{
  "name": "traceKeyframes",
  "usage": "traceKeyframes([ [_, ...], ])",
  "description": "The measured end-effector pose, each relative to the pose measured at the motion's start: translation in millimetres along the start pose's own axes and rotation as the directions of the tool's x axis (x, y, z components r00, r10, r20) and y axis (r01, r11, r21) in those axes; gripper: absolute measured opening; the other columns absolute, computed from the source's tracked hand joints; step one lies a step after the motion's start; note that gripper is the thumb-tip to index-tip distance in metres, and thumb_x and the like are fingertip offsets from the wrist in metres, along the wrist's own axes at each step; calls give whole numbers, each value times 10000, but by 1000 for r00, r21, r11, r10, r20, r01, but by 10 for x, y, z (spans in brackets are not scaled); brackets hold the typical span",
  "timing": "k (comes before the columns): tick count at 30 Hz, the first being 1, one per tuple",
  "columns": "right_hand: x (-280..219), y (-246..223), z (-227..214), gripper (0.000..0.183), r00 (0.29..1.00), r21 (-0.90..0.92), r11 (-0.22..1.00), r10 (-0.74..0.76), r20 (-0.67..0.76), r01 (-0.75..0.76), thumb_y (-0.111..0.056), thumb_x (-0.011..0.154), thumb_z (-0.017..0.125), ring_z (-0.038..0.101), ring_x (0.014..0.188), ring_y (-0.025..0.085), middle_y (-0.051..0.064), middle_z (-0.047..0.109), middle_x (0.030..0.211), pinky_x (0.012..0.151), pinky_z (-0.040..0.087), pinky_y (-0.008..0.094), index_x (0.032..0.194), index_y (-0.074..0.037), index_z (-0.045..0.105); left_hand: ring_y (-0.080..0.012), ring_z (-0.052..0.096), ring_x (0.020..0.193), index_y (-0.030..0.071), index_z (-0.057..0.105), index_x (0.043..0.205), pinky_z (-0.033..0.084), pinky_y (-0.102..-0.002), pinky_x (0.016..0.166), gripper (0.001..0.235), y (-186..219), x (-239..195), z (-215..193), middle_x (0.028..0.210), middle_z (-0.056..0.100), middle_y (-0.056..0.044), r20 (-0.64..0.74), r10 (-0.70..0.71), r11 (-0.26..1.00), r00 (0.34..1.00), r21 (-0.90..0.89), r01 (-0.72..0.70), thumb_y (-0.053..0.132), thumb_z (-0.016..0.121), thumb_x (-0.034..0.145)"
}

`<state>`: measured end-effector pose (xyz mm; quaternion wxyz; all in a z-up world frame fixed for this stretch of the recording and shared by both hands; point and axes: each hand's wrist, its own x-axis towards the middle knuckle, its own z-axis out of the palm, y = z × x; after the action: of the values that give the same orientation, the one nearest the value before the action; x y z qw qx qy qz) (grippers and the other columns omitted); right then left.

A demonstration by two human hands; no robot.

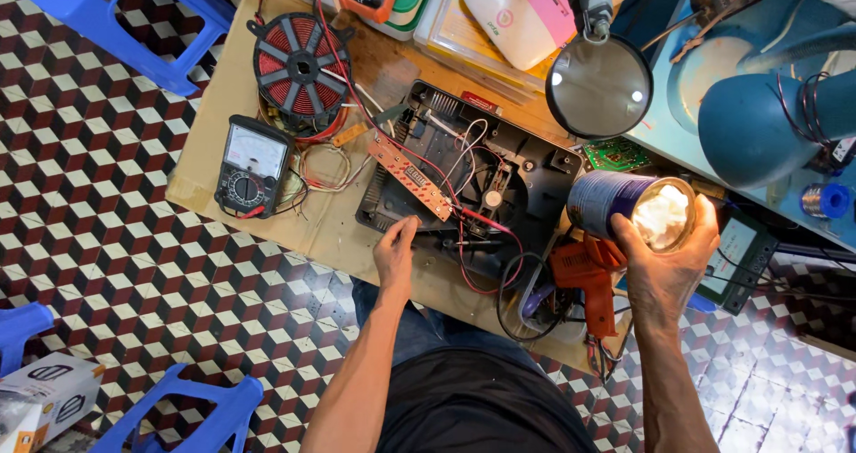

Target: The person works at a cluttered electronics repair bench, using a magnifying lamp to inspect a circuit board and a heat gun to apply heat to components. They then use a cordless drill to drive screws into a small wooden block on the workbench.

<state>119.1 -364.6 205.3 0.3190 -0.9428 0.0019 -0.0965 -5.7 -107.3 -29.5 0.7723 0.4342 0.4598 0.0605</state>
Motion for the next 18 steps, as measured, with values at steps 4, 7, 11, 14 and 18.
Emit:
traceKeyframes([
  [4,29,17,-18,911,999,-26,999,-39,-11,39,-267,878,929,495,1373,336,198,441,1447,1165,436,448,1570,-6,397,-86,612,884,17,765,1174,442,-249,704,388,-4,-180,-174,1064,763,-23,-63,66,995,996,77,-61,329,711,949],
  [7,90,8,58,953,997,-46,996,-71,-17,70,-276,847,933,488,1356,351,218,429,1438,1150,436,456,1566,4,374,-92,684,1023,-7,732,1171,505,-215,895,384,27,-406,-387,1122,772,-42,-71,106,994,992,4,-106,302,714,944],
  [11,192,41,279,976,990,-79,987,-134,34,136,-278,830,943,441,1398,383,235,418,1469,1171,405,481,1567,9,371,-115,688,1036,-19,741,1177,507,-246,913,377,66,-690,-675,1118,773,-67,-152,59,998,987,20,-56,265,726,930],
  [14,258,112,536,997,980,-64,979,-187,70,191,-275,805,939,425,1390,407,249,415,1454,1171,393,497,1562,15,359,-116,694,1002,-9,749,1173,518,-252,859,364,107,-834,-863,1105,777,-63,-175,15,999,984,40,-8,253,737,921],
  [18,344,143,894,987,949,-43,951,-300,102,305,-274,789,944,428,1391,423,246,431,1451,1173,408,500,1546,5,375,-107,691,918,36,777,1152,531,-259,740,356,184,-898,-1055,1056,779,-40,-197,-48,983,979,164,81,286,741,901],
])
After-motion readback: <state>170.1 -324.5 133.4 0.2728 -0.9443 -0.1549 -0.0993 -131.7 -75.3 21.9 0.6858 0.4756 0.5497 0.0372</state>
